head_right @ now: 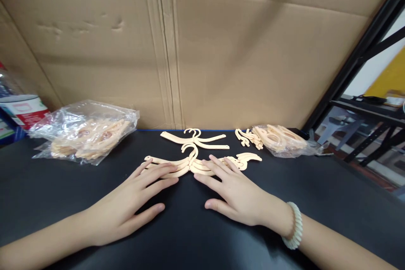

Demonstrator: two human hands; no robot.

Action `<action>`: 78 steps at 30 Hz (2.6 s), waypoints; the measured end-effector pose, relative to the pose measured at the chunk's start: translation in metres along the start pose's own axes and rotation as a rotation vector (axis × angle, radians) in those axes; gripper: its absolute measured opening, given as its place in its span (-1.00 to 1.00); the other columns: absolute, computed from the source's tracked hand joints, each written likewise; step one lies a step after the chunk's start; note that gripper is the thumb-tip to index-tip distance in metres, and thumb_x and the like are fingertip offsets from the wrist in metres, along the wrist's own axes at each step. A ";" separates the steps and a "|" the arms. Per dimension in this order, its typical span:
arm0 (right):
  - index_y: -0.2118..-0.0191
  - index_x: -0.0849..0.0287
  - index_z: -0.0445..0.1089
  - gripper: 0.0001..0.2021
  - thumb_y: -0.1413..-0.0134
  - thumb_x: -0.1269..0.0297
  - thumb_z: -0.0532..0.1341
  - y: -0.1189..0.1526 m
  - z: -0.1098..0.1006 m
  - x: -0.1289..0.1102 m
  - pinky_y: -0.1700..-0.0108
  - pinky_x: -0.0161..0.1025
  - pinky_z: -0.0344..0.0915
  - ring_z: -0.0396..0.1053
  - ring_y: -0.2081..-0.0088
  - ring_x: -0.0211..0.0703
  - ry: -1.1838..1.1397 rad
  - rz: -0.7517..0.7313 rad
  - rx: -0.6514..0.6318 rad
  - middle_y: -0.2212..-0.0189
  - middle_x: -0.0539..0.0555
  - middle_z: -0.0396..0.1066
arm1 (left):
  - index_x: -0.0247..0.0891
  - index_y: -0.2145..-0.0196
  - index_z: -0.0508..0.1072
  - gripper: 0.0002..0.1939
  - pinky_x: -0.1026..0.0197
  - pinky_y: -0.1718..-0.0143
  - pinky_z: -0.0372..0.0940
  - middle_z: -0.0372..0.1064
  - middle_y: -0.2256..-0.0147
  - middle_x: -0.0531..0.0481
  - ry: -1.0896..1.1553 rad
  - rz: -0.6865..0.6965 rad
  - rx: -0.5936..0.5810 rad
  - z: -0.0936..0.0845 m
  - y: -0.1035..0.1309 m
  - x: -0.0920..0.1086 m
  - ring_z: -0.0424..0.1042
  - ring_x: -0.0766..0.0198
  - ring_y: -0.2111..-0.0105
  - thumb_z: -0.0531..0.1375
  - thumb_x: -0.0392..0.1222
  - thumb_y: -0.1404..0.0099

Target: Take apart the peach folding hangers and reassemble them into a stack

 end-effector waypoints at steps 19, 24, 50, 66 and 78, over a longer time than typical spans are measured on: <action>-0.37 0.03 -0.03 -0.46 -0.37 0.02 0.00 0.002 -0.001 -0.002 -0.28 0.31 -0.12 -0.28 -0.37 0.19 -0.015 -0.018 0.027 -0.37 0.16 -0.13 | -0.08 -0.19 0.25 -0.53 -0.18 -0.26 -0.05 0.25 -0.20 -0.08 -0.010 -0.019 0.043 -0.004 -0.001 -0.001 0.19 0.02 -0.20 0.09 -0.20 -0.33; -0.37 0.03 -0.03 -0.46 -0.37 0.01 0.00 0.002 -0.001 -0.001 -0.29 0.29 -0.13 -0.29 -0.37 0.18 -0.016 -0.011 0.022 -0.37 0.15 -0.14 | -0.06 -0.20 0.24 -0.54 -0.20 -0.27 -0.07 0.25 -0.20 -0.06 -0.032 -0.037 0.050 -0.004 0.000 -0.003 0.18 0.03 -0.21 0.08 -0.19 -0.35; -0.10 0.20 0.33 -0.71 -0.36 0.31 0.04 0.004 -0.012 -0.047 -0.04 -0.05 0.20 0.24 0.05 -0.03 -0.001 -0.275 0.101 0.10 0.17 0.36 | -0.17 0.16 0.41 -0.84 -0.15 -0.25 -0.04 0.34 -0.09 -0.09 -0.048 -0.009 0.152 -0.013 0.000 -0.003 0.21 0.07 -0.17 0.07 -0.26 -0.34; -0.08 0.22 0.36 -0.71 -0.31 0.33 0.08 0.002 -0.014 -0.044 -0.01 -0.05 0.22 0.26 0.08 -0.04 -0.039 -0.269 0.130 0.10 0.19 0.34 | -0.17 0.19 0.42 -0.84 -0.18 -0.26 -0.03 0.34 -0.09 -0.10 -0.048 -0.010 0.157 -0.012 0.002 -0.003 0.22 0.05 -0.17 0.07 -0.26 -0.34; -0.07 0.20 0.36 -0.72 -0.32 0.33 0.07 0.002 -0.013 -0.043 -0.01 -0.04 0.23 0.26 0.05 -0.01 -0.011 -0.275 0.146 0.06 0.22 0.31 | -0.17 0.19 0.42 -0.85 -0.21 -0.26 -0.04 0.33 -0.09 -0.12 -0.054 -0.004 0.159 -0.012 0.002 -0.003 0.21 0.04 -0.18 0.06 -0.27 -0.35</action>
Point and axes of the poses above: each hand's wrist, its own y-axis away from the middle knuckle, its own z-axis out of the palm, x = y × z, the point moved 9 cm from there along -y, towards the middle knuckle
